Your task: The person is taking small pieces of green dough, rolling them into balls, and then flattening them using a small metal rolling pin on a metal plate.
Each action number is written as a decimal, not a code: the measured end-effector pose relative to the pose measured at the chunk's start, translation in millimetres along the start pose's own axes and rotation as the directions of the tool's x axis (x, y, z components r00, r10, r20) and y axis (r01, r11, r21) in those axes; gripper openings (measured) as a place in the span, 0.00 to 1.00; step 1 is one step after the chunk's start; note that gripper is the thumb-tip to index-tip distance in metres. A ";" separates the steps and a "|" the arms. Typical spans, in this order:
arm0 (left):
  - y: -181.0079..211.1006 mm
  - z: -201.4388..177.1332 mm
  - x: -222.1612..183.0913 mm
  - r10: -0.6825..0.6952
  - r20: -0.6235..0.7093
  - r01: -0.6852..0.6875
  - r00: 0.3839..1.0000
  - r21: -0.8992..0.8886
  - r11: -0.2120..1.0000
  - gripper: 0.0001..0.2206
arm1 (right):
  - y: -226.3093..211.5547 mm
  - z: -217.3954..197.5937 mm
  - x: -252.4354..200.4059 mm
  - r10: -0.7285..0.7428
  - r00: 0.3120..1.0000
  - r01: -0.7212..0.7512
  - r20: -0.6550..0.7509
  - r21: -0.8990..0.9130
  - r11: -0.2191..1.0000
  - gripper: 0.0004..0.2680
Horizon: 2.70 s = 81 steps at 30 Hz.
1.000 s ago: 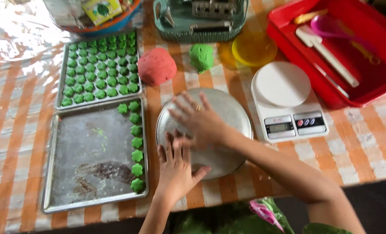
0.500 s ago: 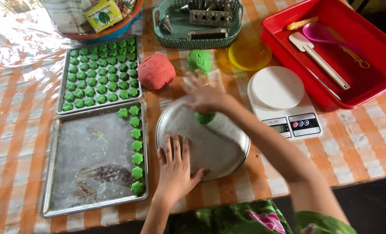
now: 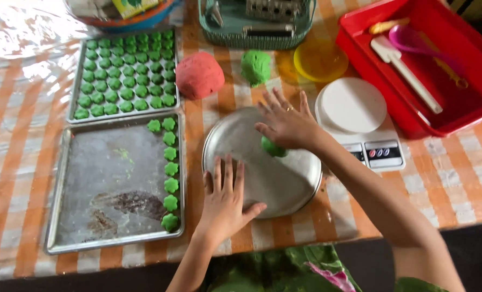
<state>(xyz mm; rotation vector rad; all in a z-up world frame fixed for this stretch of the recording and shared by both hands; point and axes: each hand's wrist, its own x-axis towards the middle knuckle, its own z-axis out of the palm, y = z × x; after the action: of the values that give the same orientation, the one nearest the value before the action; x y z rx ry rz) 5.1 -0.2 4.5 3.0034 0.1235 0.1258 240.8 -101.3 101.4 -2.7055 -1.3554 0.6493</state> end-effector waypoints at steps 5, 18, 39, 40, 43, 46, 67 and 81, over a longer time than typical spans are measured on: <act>1.0 3.1 0.3 0.013 -0.103 -0.004 0.995 0.086 0.996 0.51 | -36.3 -1.4 34.8 -0.050 0.999 0.050 0.001 0.117 0.992 0.32; 0.9 1.4 -2.5 -0.001 -0.091 0.003 0.996 0.026 1.000 0.50 | -13.7 18.5 -25.9 -0.106 0.983 0.102 -0.152 -0.032 0.994 0.27; 0.6 11.6 0.9 -0.037 -0.150 0.040 0.988 0.016 0.999 0.52 | 28.3 40.7 -39.0 -0.391 0.782 0.499 -0.485 0.112 0.859 0.13; 0.6 11.5 0.1 -0.041 -0.155 0.044 0.987 0.017 0.999 0.52 | 18.4 39.2 -35.7 -0.396 0.779 0.503 -0.485 0.108 0.858 0.13; 0.6 12.5 -1.5 -0.037 -0.123 0.036 0.992 -0.012 0.999 0.50 | 1.5 45.4 -27.8 -0.266 0.680 0.577 -0.683 0.274 0.770 0.16; -2.2 10.5 0.8 -0.043 -0.106 0.042 0.993 -0.013 0.999 0.50 | 2.9 47.3 -28.2 -0.424 0.742 0.588 -0.520 0.201 0.783 0.21; 0.0 6.4 -3.2 -0.032 -0.047 0.032 0.998 -0.005 0.999 0.50 | 17.1 44.6 4.8 -0.208 0.938 0.123 -0.277 -0.295 0.947 0.23; 1.8 5.6 -2.1 -0.026 -0.158 0.031 0.987 0.027 0.999 0.52 | -14.6 90.6 -36.5 -0.402 0.837 0.286 -0.372 -0.329 0.900 0.25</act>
<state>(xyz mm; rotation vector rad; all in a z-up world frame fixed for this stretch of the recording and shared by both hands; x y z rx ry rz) 3.7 -2.9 -0.9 3.0161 0.1852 0.3612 175.4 -133.5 34.7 -2.4476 -1.8243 -0.1705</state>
